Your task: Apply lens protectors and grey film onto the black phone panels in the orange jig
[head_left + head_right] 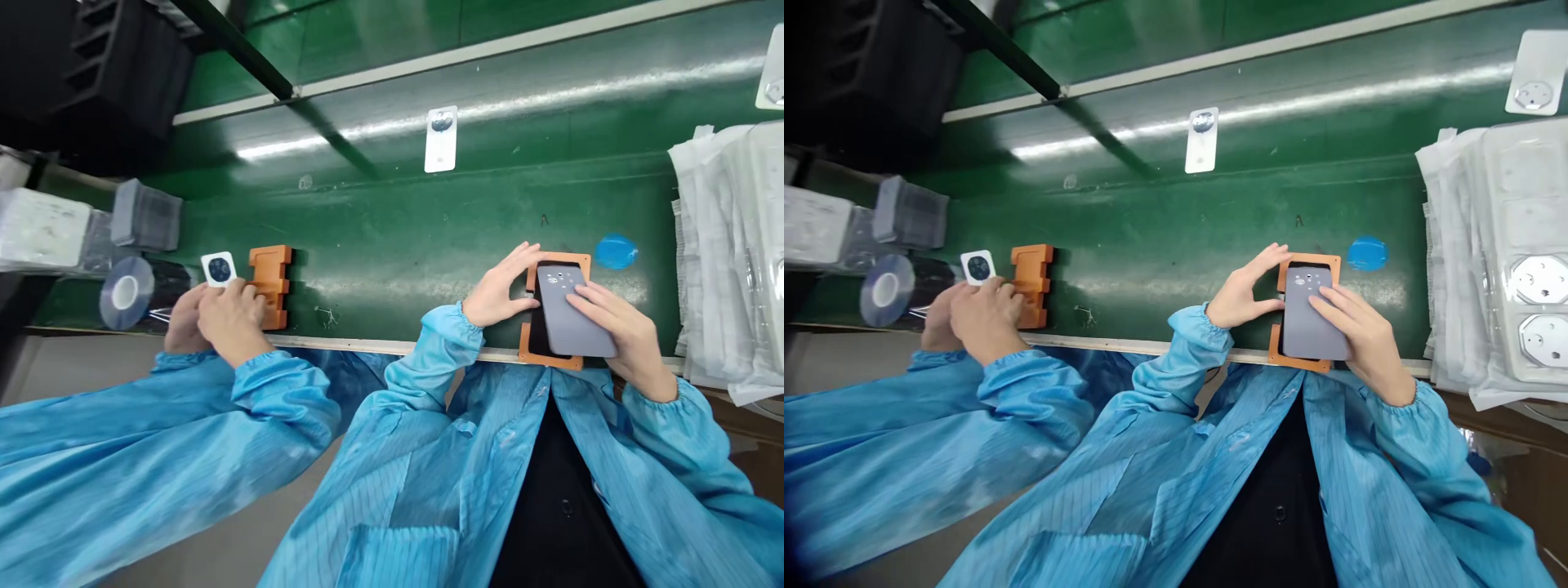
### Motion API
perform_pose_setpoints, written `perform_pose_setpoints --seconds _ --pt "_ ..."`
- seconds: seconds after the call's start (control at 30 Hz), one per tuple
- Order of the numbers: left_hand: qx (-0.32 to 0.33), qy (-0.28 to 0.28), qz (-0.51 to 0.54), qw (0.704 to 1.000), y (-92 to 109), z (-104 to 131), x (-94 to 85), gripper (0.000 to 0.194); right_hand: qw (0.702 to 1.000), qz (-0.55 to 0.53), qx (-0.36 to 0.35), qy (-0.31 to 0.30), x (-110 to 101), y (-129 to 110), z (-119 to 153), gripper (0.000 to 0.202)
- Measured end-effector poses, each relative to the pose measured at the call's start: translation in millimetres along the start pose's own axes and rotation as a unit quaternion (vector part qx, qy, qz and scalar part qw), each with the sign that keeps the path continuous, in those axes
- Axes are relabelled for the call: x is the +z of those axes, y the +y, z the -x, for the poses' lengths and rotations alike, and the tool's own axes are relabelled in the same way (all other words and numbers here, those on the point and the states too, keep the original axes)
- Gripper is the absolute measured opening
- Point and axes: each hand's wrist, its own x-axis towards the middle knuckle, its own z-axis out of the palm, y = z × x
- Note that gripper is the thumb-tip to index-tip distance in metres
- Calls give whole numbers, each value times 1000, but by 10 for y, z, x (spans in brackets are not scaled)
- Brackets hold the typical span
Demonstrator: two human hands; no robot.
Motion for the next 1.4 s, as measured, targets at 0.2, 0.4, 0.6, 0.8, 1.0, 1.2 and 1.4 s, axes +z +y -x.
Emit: perform_pose_setpoints --seconds 0.2,0.4,0.6,0.8,1.0,1.2,1.4 --pt "-26 161 256 953 494 -201 451 42 924 -340 77 158 32 203 21 48" --pt "111 269 215 932 959 -295 605 18 904 -407 73 110 236 425 60 57" --pt "139 240 83 957 1035 -278 616 25 842 -510 147 95 311 429 54 42" --pt "127 213 -3 969 924 -272 623 35 857 -485 150 83 312 408 29 51" --pt "95 182 -6 979 845 -176 421 26 891 -437 95 85 253 350 -21 49" --pt "-29 281 160 946 523 -532 -36 38 795 -548 223 138 308 68 -141 24" --pt "-179 274 279 903 -324 -1769 -930 49 727 -624 266 110 313 -223 -165 14"
